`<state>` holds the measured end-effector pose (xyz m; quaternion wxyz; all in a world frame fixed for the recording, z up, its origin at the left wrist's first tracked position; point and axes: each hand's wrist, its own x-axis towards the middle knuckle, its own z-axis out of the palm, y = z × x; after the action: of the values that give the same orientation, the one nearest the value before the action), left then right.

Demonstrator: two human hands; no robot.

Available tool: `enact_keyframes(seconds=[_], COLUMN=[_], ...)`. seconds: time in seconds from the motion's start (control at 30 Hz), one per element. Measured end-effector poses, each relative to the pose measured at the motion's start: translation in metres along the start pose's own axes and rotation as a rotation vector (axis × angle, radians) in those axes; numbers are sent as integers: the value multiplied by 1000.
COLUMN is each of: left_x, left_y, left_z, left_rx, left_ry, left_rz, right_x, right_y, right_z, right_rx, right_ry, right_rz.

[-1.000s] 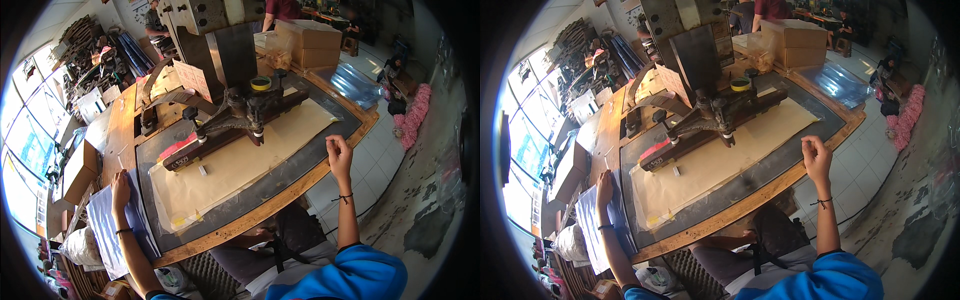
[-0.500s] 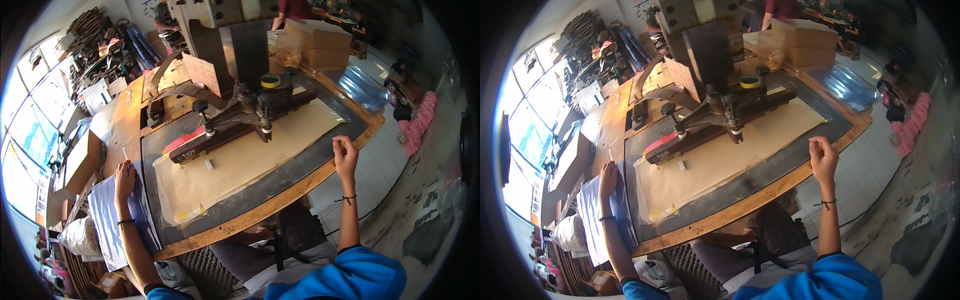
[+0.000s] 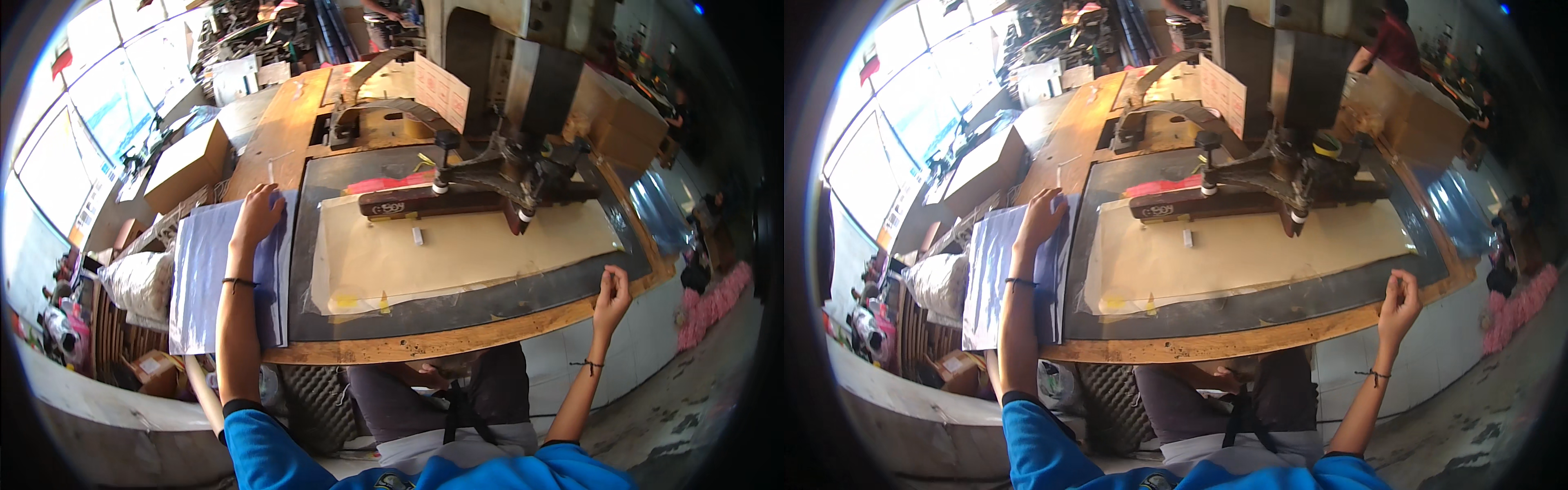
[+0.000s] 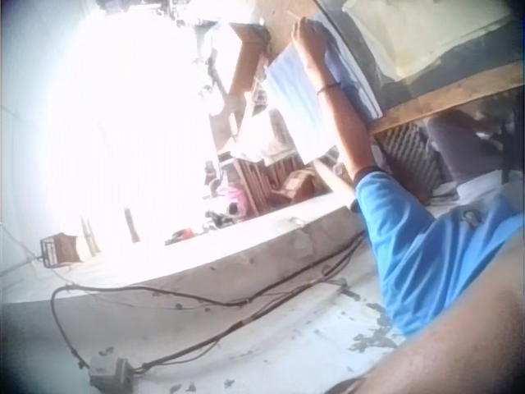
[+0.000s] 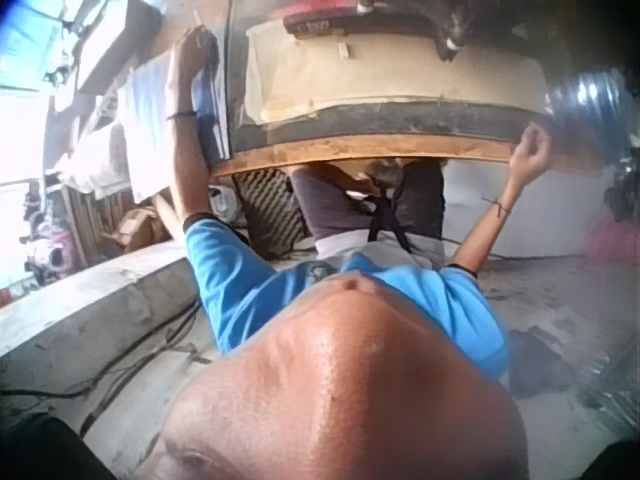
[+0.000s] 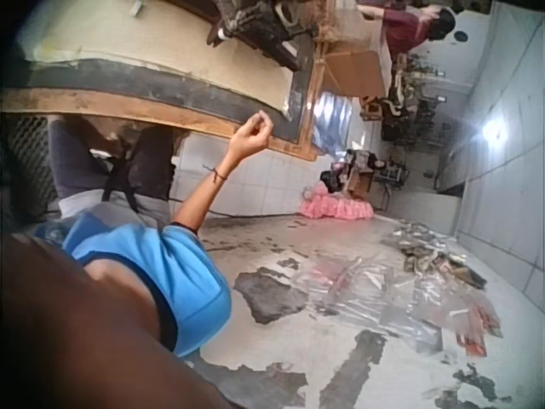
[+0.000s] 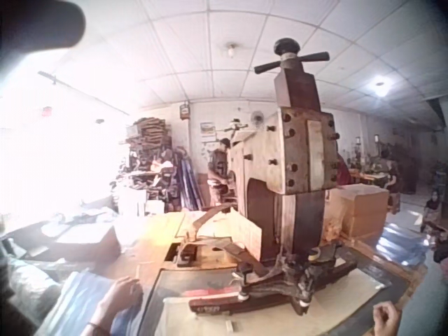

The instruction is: The person positions clear plastic sheets under a heat-sealing machine, aligns the edges, and presses the sealer down multiple times to bond the material.

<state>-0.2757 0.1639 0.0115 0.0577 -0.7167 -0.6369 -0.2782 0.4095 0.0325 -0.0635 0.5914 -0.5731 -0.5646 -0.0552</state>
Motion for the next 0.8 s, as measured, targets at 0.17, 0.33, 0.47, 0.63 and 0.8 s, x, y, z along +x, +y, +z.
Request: enact_keyframes(seconds=[0.17,0.33,0.47,0.63,0.8], left_x=[3,2,3,9,12], left_y=[13,17,15,17,22], left_z=[-5,14,17,17,20], left_rx=[-24,140,117,5,-52], left_ry=[-48,-81,-125,-170,-149], left_rz=[-68,-122,-146,-159,-137], right_x=[1,2,1,0,0], right_y=[3,7,3,5,4], right_z=[-5,-3,-2,-3,-4], right_rx=[-42,-64,-49,-40,-42], right_ry=[-21,-11,-10,-22,-29], right_rz=[24,5,32,22,31])
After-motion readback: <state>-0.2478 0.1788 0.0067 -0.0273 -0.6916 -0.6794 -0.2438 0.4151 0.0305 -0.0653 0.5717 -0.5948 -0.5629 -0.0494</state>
